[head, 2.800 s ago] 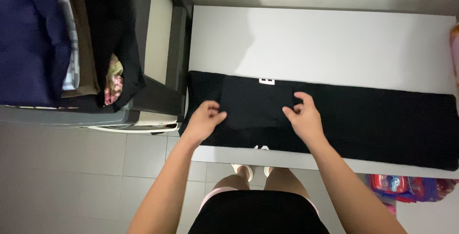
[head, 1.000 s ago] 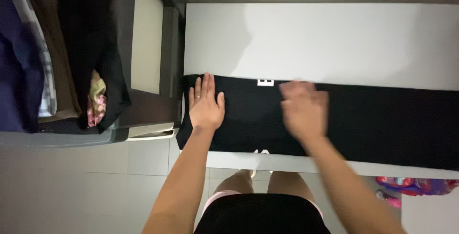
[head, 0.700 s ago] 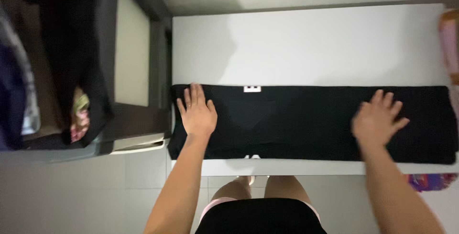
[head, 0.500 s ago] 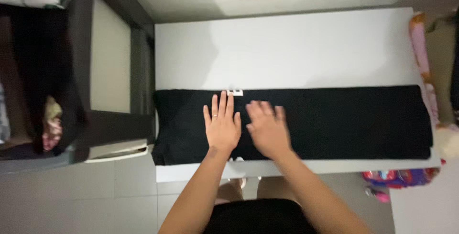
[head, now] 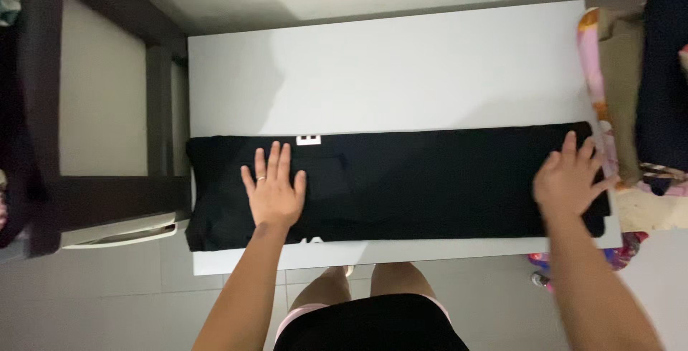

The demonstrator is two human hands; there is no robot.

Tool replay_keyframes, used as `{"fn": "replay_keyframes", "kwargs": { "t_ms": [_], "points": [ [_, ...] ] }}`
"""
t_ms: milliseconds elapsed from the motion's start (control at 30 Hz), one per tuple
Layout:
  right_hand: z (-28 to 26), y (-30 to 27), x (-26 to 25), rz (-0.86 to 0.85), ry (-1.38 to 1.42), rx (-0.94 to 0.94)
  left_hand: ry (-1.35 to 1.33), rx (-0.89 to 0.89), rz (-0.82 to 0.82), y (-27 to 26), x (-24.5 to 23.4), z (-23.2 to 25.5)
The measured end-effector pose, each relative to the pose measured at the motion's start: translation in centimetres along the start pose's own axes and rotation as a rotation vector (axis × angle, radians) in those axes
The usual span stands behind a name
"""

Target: The person folds a black sleeveless shirt by hand on a white table and places it on a stack of clothes in a drawer.

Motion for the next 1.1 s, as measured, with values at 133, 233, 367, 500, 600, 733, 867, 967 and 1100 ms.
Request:
{"fn": "replay_keyframes", "kwargs": {
  "t_ms": [133, 233, 367, 500, 600, 733, 867, 967, 1100],
  "points": [
    [-12.3, -6.1, -1.7, -0.052, -0.083, -0.294, -0.023, -0.182, 0.118, -0.9, -0.4, 5.3],
    [-20.5, -11.0, -3.7, -0.259, -0.027, -0.796, 0.041, 0.148, -0.217, -2.5, 0.2, 13.1],
    [-15.0, -9.3, -3.0, -0.106, 0.026, -0.78, -0.038, 0.266, -0.198, -3.4, 0.4, 14.9],
    [1.6, -4.0, -0.6, -0.215, 0.182, -0.315, 0.022, 0.29, -0.211, -3.8, 1.4, 14.4],
    [6.2, -1.9, 0.1, 0.008, 0.161, -0.197, 0.035, 0.29, -0.197, -3.9, 1.3, 14.6],
    [-0.8, -2.8, -1.1, 0.017, -0.095, -0.111, 0.064, 0.269, -0.241, -3.9, 1.2, 14.8],
    [-14.1, -10.4, -4.6, -0.298, 0.058, -0.742, 0.084, 0.247, -0.3, -3.8, 0.9, 15.1],
    [-14.0, -10.4, -5.1, -0.3, 0.072, -0.911, 0.087, 0.248, -0.289, -3.7, 0.3, 15.3],
    [-1.9, -4.6, -2.5, -0.053, 0.005, -0.526, 0.094, 0.248, -0.299, -3.8, 0.3, 15.4]
  ]
}}
Point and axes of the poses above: each hand's wrist, its own y-axis towards the middle knuckle, its own x-axis out of the palm, z = x × y, the point moved 3 cm from there along y, towards the middle knuckle, and after that the axes turned 7 degrees about -y, right-handed, at the moved point
